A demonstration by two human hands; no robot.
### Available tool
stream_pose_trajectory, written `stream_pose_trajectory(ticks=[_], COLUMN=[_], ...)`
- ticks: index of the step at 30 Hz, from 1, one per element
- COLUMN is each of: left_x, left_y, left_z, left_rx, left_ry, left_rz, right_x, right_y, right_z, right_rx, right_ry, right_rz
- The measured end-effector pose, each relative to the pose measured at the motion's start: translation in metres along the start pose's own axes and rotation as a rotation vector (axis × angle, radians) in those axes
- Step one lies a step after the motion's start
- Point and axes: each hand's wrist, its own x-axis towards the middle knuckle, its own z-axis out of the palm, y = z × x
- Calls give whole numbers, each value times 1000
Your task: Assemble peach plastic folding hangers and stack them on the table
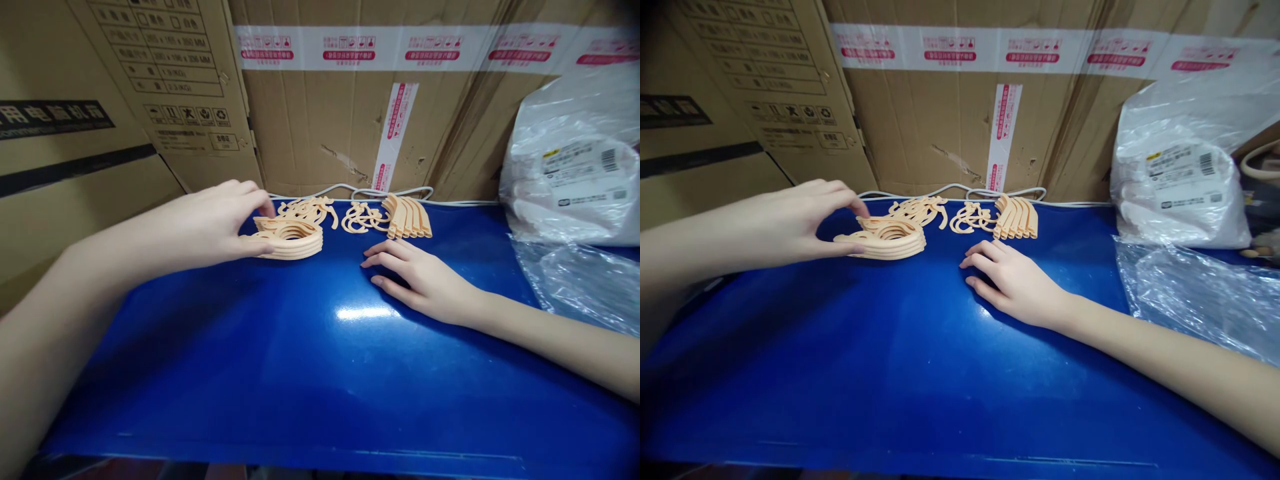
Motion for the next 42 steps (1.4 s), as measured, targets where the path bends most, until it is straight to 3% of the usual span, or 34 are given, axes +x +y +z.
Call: stream_pose_trajectory(ticks=[3,7,15,32,38,42], left_x=[-4,-3,4,9,7,-1], left_y=[-28,-50,-43,-40,-31,-45], left_z=[4,16,13,11,5,13], left_rx=[134,84,-250,-252,-282,-266], left_ry=[-104,-205,-397,-506,-450,-407], left_rz=[-143,-152,-162,-126,-117,-144], right_x=[0,0,0,0,0,0], right_y=[0,0,-1,-1,-1,-1], right_z=[0,0,0,0,-1,-1], right_rx=[0,-4,-10,1,6,13], right_ry=[-3,-5,-2,7,15,28], right_rz=[2,3,-3,-2,-7,-11])
